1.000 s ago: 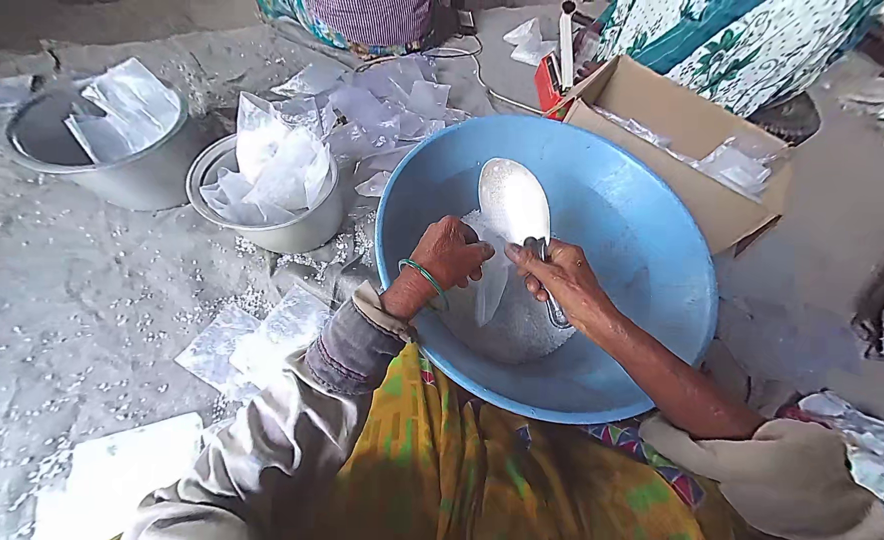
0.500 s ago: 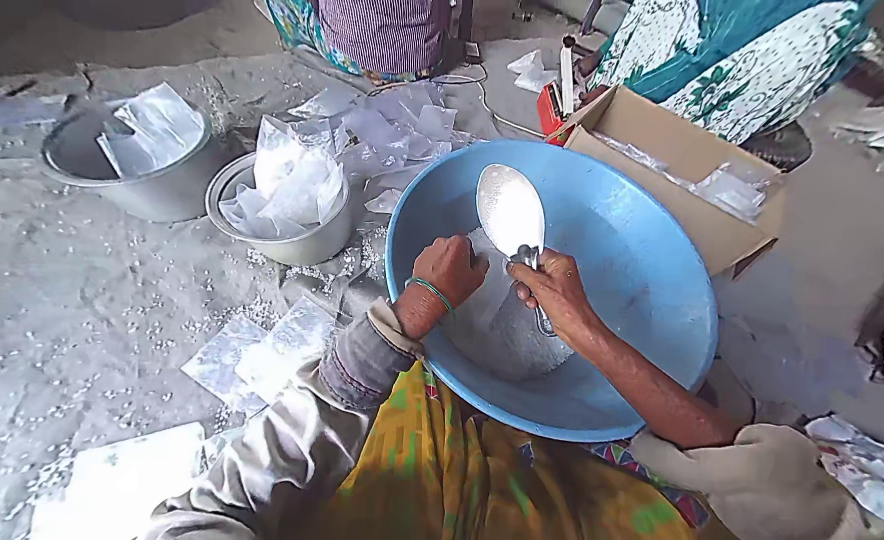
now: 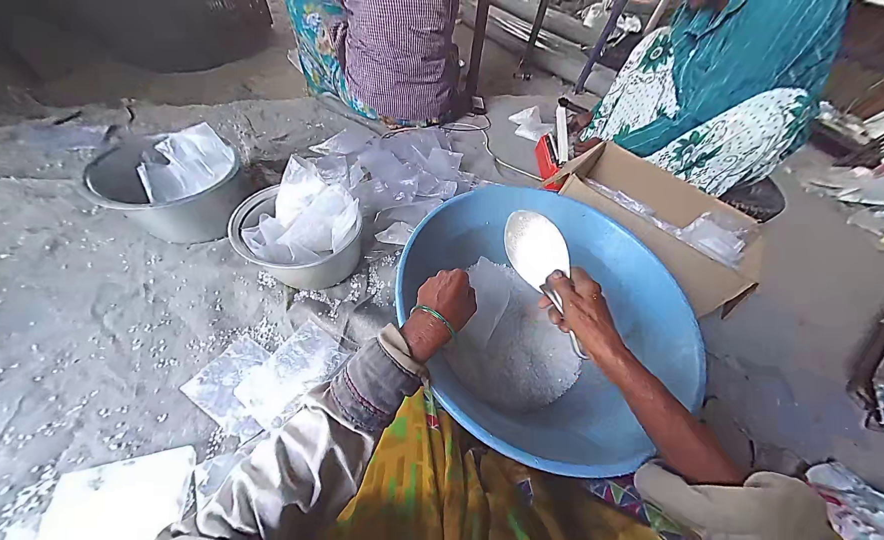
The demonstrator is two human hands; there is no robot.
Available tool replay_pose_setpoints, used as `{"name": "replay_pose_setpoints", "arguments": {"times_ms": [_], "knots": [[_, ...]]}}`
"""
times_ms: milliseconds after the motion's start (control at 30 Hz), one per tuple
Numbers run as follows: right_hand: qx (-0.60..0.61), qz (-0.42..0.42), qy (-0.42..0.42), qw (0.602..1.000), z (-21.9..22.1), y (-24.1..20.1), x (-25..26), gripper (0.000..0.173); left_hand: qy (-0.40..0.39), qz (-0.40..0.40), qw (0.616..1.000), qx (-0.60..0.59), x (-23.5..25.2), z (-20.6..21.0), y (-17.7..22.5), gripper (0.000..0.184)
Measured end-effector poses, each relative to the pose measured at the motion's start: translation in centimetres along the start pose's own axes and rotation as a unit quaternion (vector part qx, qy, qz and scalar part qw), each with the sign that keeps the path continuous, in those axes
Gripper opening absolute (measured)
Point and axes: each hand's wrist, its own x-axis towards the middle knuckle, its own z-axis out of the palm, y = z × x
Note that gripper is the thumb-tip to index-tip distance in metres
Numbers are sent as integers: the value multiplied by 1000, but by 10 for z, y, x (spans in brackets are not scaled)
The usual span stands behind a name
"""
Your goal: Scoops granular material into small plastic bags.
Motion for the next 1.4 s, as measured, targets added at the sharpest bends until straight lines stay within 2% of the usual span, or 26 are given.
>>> {"name": "replay_pose_setpoints", "arguments": {"times_ms": [67,133,233,400,500,633,800,1000,1200,1400], "knots": [[-181,29,-28,983,-17,5,6,37,13,-1,1000,-10,2,1,-6,30],[-326,72,-88,939,-28,10,7,43,30,-1,999,-24,-1,1,-8,30],[-428,121,-189,876,-17,29,1,42,53,8,998,-42,-8,3,-7,31],[-341,134,-348,863,24,60,-7,29,69,34,997,-33,-6,5,-9,32],[-259,128,-378,880,18,70,-4,24,80,53,995,-41,3,10,-14,33],[-163,129,-402,892,8,70,-9,23,22,20,999,-18,6,-5,-10,35],[-97,144,-387,906,-30,59,-21,24,38,35,998,-29,10,-8,-13,34],[47,125,-286,949,-69,45,-44,27,30,34,998,-37,13,-1,-12,34],[170,106,-195,960,-63,6,-58,29,14,40,998,-51,9,5,-6,36],[169,107,-145,969,-38,-17,-60,20,17,55,996,-65,8,10,-6,36]]}}
